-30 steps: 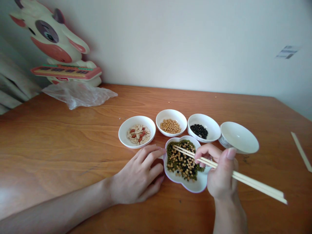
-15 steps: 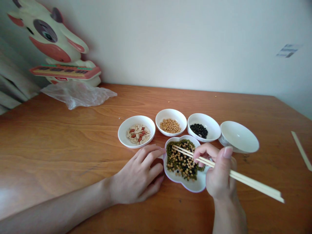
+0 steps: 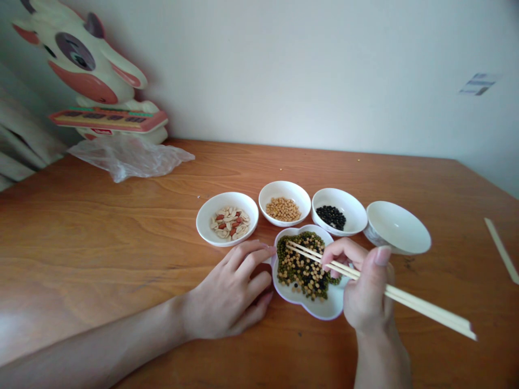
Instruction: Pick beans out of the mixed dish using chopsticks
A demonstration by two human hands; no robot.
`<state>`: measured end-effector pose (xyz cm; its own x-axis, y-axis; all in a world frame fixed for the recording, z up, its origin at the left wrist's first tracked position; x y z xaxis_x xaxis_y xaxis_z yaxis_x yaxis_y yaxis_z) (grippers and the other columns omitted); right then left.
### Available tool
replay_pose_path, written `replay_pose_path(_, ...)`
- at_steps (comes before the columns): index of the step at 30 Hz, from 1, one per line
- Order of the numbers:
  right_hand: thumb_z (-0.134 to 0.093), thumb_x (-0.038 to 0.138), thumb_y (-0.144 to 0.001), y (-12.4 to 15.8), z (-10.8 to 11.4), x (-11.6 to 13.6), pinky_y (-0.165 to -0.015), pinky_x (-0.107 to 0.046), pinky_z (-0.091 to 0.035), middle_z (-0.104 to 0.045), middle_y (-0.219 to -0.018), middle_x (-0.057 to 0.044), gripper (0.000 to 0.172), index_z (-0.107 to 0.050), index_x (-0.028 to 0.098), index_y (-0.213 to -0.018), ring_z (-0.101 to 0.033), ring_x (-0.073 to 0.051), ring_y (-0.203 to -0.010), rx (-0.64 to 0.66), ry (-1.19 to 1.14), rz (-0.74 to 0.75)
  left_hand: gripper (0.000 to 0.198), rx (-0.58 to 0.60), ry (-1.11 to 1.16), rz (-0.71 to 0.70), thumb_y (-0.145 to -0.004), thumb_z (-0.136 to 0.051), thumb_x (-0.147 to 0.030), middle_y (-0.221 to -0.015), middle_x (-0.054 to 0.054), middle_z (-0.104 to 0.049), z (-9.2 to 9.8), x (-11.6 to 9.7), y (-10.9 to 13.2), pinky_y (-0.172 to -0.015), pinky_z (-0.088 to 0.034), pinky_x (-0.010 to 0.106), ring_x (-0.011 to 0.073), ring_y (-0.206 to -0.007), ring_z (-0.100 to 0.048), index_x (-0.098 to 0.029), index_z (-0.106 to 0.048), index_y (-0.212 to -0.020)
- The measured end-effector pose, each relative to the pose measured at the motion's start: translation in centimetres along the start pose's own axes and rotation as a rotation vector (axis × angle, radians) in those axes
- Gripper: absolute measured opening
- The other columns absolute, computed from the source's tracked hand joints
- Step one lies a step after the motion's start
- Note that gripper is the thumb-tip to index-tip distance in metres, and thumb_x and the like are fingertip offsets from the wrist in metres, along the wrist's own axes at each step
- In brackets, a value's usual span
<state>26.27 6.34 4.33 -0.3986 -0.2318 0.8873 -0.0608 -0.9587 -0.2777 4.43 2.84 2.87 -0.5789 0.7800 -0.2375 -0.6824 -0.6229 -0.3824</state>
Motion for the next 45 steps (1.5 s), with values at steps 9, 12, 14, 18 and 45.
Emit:
replay_pose_path(9,-0.013,0.077,-0.106,0.4,-0.2,1.5,-0.060,-0.035,-0.037,-0.061,-0.060,-0.006,0.087,-0.067,0.022,-0.065,-0.054,-0.019,-0.062,-0.066,-0.001,-0.054,0.013,0.002,-0.001,-0.005,-0.099,-0.066,-0.022,-0.152,0.015,-0.052,0.1,-0.1,0.0,-0.122,-0.050,0.053,0.0357,-0.144,-0.045,-0.017,-0.069,-0.110)
replay_pose_path(12,-0.013,0.076,-0.107,0.3,0.1,1.3,-0.059,-0.035,-0.037,-0.061,-0.059,-0.006,0.088,-0.068,0.022,-0.064,-0.054,-0.019,-0.060,-0.082,0.002,-0.040,0.013,-0.002,-0.003,-0.007,-0.099,-0.066,-0.022,-0.152,0.015,-0.053,0.2,-0.1,0.0,-0.121,-0.051,0.054,0.0354,-0.143,-0.047,-0.018,-0.068,-0.110)
replay_pose_path(14,-0.011,0.077,-0.106,0.1,0.3,0.9,-0.056,-0.035,-0.038,-0.061,-0.056,-0.006,0.090,-0.068,0.022,-0.062,-0.055,-0.019,-0.058,-0.076,-0.003,-0.009,0.013,-0.003,-0.003,-0.008,-0.098,-0.066,-0.023,-0.151,0.015,-0.054,0.2,-0.1,-0.1,-0.120,-0.051,0.054,0.0356,-0.143,-0.047,-0.018,-0.068,-0.110)
replay_pose_path(18,-0.008,0.079,-0.104,-0.1,0.8,0.0,-0.053,-0.034,-0.041,-0.060,-0.053,-0.006,0.094,-0.070,0.023,-0.061,-0.058,-0.020,-0.054,-0.067,-0.037,0.011,0.014,0.000,0.000,-0.004,-0.098,-0.067,-0.023,-0.152,0.015,-0.054,0.2,0.0,-0.1,-0.121,-0.051,0.055,0.0361,-0.144,-0.046,-0.018,-0.068,-0.110)
replay_pose_path(45,-0.012,0.076,-0.106,-0.3,0.7,-0.2,-0.053,-0.032,-0.042,-0.064,-0.056,-0.006,0.089,-0.069,0.023,-0.063,-0.057,-0.018,-0.055,-0.054,0.023,0.000,0.014,0.001,-0.009,-0.003,-0.098,-0.067,-0.023,-0.151,0.015,-0.053,0.1,0.0,0.0,-0.122,-0.050,0.053,0.0357,-0.143,-0.046,-0.017,-0.069,-0.110)
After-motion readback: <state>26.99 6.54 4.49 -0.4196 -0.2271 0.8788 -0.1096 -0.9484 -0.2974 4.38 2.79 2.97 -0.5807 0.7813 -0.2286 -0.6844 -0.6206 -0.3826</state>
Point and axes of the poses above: each hand's wrist, its own y-axis away from the middle knuckle, its own z-axis out of the back of the hand, x = y × z, the point moved 7 cm from there along -y, towards the middle knuckle
